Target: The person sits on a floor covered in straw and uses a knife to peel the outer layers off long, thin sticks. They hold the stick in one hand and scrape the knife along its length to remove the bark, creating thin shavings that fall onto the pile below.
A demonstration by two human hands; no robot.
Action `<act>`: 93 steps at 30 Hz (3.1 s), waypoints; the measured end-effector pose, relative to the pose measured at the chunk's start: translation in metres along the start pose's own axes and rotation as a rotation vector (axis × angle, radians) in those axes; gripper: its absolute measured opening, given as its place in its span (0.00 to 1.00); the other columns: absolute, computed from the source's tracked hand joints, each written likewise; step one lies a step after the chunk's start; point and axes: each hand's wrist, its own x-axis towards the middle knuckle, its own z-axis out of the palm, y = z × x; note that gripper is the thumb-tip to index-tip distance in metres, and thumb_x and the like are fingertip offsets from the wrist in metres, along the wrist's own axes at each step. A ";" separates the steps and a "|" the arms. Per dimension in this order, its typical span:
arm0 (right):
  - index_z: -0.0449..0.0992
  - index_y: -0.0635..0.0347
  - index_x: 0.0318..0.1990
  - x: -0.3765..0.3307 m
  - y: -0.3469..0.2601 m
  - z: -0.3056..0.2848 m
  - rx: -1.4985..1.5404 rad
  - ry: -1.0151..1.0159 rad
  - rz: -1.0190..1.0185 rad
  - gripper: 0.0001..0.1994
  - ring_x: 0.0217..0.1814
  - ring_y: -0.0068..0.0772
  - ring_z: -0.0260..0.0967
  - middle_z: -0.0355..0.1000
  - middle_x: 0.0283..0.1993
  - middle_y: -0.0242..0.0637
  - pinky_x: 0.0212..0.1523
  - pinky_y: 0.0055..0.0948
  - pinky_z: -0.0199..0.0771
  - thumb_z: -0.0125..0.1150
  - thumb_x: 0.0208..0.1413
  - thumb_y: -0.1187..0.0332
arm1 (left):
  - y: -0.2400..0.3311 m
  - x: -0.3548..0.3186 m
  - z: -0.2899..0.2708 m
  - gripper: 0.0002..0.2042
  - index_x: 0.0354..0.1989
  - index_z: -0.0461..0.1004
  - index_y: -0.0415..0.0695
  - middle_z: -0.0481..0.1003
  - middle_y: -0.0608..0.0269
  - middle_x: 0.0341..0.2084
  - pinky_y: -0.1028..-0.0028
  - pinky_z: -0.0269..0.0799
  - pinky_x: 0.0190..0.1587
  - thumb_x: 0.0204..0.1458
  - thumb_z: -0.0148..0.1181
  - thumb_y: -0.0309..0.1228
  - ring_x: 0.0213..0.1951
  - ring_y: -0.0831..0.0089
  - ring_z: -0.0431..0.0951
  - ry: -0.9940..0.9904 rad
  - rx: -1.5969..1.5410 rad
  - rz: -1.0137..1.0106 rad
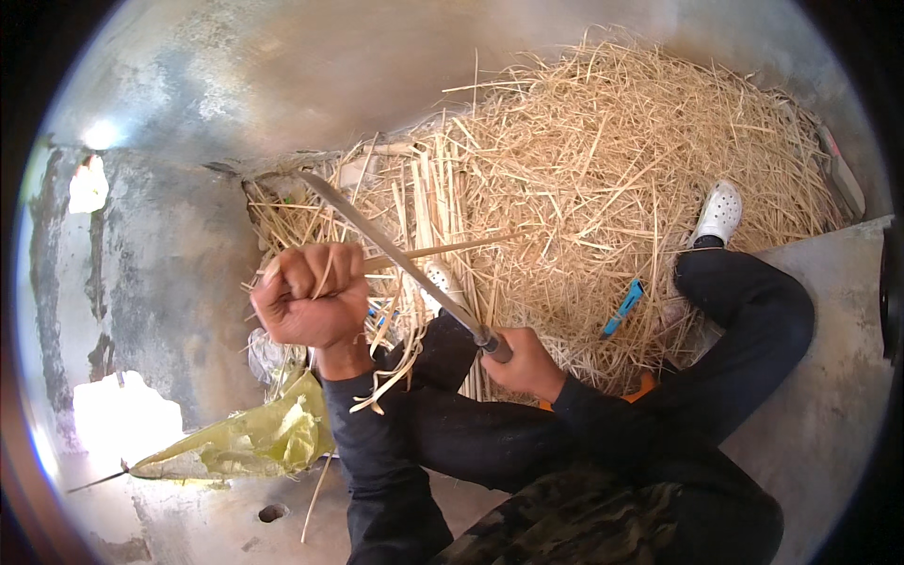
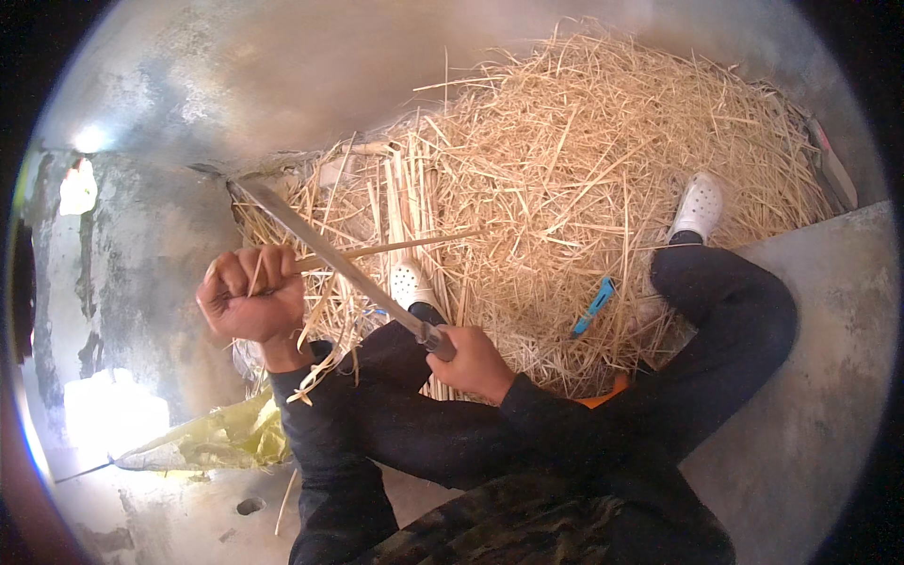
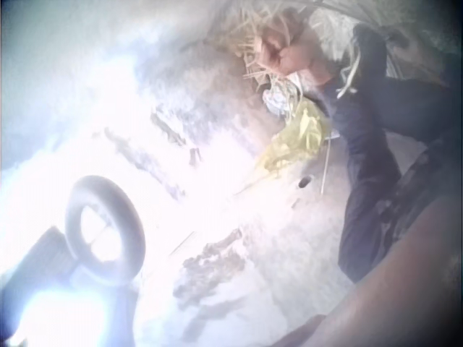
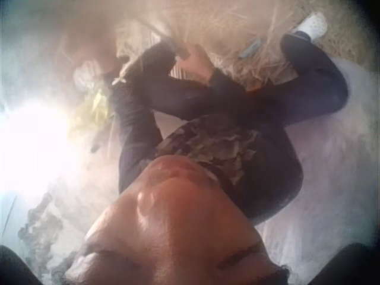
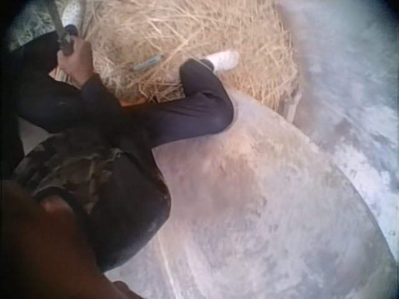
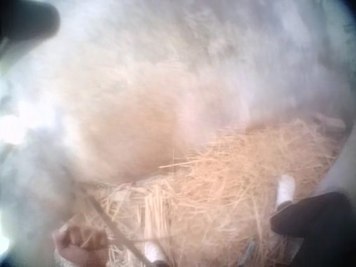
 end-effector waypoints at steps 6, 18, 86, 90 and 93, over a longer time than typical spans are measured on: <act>0.70 0.68 0.25 -0.039 0.012 -0.009 -0.079 -0.016 0.085 0.10 0.18 0.39 0.67 0.65 0.16 0.45 0.23 0.34 0.64 0.59 0.43 0.68 | 0.005 -0.008 -0.002 0.18 0.11 0.48 0.50 0.48 0.71 0.06 0.73 0.41 0.19 0.50 0.41 0.40 0.13 0.77 0.43 0.026 0.014 0.052; 0.69 0.69 0.26 0.012 -0.059 -0.029 -0.062 0.093 -0.018 0.10 0.20 0.41 0.67 0.66 0.18 0.48 0.24 0.36 0.64 0.57 0.45 0.68 | -0.027 -0.002 0.044 0.18 0.11 0.48 0.50 0.45 0.70 0.07 0.73 0.43 0.18 0.51 0.40 0.39 0.13 0.76 0.44 -0.058 0.146 0.042; 0.66 0.66 0.23 0.050 0.164 -0.002 0.255 0.133 0.487 0.09 0.09 0.30 0.60 0.63 0.15 0.36 0.09 0.31 0.59 0.56 0.47 0.68 | 0.004 0.051 -0.063 0.18 0.18 0.56 0.49 0.56 0.69 0.13 0.80 0.48 0.19 0.57 0.38 0.45 0.15 0.79 0.55 0.695 0.273 0.335; 0.70 0.68 0.26 0.057 0.076 0.013 0.139 0.115 0.188 0.11 0.16 0.33 0.64 0.66 0.17 0.39 0.19 0.34 0.65 0.57 0.45 0.66 | -0.004 0.055 -0.043 0.17 0.22 0.58 0.49 0.59 0.69 0.17 0.81 0.53 0.21 0.60 0.41 0.45 0.17 0.79 0.58 0.697 0.284 0.345; 0.71 0.69 0.28 0.067 0.083 0.012 0.018 0.089 0.089 0.12 0.21 0.36 0.66 0.67 0.18 0.41 0.26 0.36 0.66 0.57 0.44 0.66 | -0.012 0.054 -0.032 0.18 0.25 0.59 0.48 0.59 0.69 0.18 0.82 0.55 0.23 0.60 0.44 0.48 0.18 0.81 0.58 0.703 0.394 0.390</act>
